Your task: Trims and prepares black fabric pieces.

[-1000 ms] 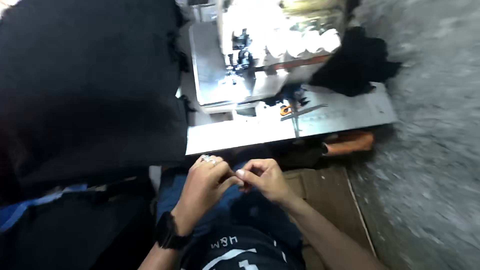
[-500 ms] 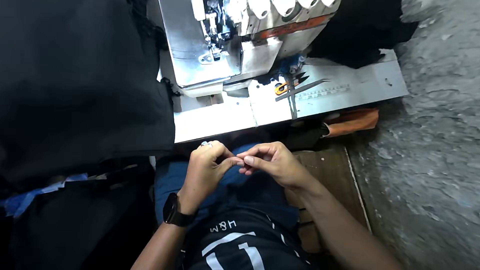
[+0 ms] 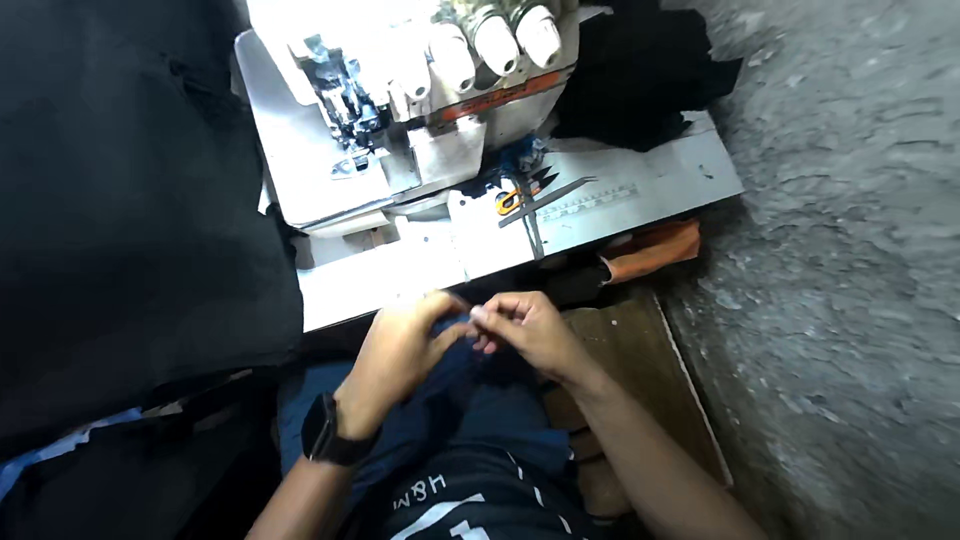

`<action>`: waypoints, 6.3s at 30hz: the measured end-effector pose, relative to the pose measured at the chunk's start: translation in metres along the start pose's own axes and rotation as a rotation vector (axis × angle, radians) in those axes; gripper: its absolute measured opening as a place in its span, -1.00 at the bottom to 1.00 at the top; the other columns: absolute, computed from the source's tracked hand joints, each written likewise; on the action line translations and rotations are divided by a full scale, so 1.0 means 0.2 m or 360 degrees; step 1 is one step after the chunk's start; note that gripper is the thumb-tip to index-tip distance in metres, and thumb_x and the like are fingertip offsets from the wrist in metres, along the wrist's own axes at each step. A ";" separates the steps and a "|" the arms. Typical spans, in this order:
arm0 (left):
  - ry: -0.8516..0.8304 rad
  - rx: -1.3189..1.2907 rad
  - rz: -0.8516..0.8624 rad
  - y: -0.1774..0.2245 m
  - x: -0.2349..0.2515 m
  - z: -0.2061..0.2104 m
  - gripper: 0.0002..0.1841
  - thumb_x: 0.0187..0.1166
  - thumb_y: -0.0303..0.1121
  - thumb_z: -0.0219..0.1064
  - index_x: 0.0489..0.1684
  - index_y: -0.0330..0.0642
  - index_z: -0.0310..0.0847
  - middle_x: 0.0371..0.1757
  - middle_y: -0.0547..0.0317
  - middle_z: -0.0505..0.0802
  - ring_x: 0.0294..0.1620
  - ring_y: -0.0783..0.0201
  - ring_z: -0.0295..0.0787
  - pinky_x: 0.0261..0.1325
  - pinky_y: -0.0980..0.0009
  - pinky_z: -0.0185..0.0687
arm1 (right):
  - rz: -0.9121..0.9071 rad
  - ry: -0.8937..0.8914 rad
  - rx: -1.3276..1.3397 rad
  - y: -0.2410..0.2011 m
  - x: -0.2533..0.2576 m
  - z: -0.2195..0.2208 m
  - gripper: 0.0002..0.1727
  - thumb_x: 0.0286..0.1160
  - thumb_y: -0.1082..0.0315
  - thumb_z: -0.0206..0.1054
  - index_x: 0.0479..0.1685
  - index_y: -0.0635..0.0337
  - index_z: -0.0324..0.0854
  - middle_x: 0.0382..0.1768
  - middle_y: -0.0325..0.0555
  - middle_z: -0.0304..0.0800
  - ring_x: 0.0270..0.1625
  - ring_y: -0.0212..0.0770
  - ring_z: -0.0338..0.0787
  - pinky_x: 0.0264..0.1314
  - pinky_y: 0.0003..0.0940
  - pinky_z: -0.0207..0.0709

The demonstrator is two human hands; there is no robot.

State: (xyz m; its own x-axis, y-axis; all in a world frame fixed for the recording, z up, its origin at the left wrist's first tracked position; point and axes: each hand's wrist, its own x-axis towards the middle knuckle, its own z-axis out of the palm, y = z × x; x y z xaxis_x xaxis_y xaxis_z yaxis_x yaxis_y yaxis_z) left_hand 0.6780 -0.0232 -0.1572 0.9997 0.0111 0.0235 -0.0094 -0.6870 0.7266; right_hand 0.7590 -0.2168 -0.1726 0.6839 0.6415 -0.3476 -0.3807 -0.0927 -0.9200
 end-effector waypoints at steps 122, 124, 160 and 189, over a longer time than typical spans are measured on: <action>0.0725 -0.0272 0.0280 0.12 0.03 -0.05 -0.94 0.41 -0.46 0.57 -0.32 -0.22 0.83 -0.28 0.26 0.91 -0.23 0.51 0.84 -0.12 0.57 0.79 | -0.0648 0.0200 -0.0712 -0.19 -0.08 -0.07 -0.80 0.51 0.23 0.51 -0.05 0.12 0.86 -0.24 -0.29 0.93 -0.20 -0.46 0.87 -0.07 -0.61 0.78; 0.0736 -0.0274 0.0275 0.12 0.03 -0.05 -0.94 0.41 -0.46 0.57 -0.32 -0.22 0.83 -0.28 0.27 0.92 -0.24 0.52 0.84 -0.14 0.58 0.78 | -0.0629 0.0200 -0.0673 -0.19 -0.08 -0.06 -0.81 0.51 0.24 0.51 -0.05 0.13 0.85 -0.24 -0.28 0.93 -0.19 -0.44 0.88 -0.06 -0.59 0.79; 0.0865 -0.0354 0.0229 0.13 0.04 -0.01 -0.93 0.35 -0.51 0.59 -0.31 -0.24 0.84 -0.23 0.23 0.93 -0.19 0.50 0.87 -0.10 0.57 0.83 | -0.0669 0.0373 -0.0568 -0.14 -0.09 0.01 -0.82 0.53 0.26 0.48 -0.06 0.16 0.84 -0.27 -0.25 0.93 -0.20 -0.41 0.90 -0.06 -0.55 0.81; 0.0839 -0.0299 0.0412 0.14 0.04 -0.03 -0.93 0.37 -0.51 0.60 -0.34 -0.29 0.84 -0.23 0.16 0.92 -0.19 0.46 0.87 -0.12 0.56 0.82 | -0.0621 0.0186 -0.0558 -0.23 -0.10 -0.07 -0.81 0.52 0.27 0.50 -0.05 0.16 0.85 -0.26 -0.26 0.94 -0.19 -0.39 0.91 -0.03 -0.53 0.83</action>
State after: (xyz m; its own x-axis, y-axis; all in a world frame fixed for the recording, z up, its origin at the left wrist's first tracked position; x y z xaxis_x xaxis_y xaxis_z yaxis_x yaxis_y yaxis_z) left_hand 0.6850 -0.0375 -0.1323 0.8182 0.2516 0.5169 -0.3024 -0.5764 0.7592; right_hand 0.7713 -0.2366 -0.1252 0.8052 0.5921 0.0330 0.1329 -0.1260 -0.9831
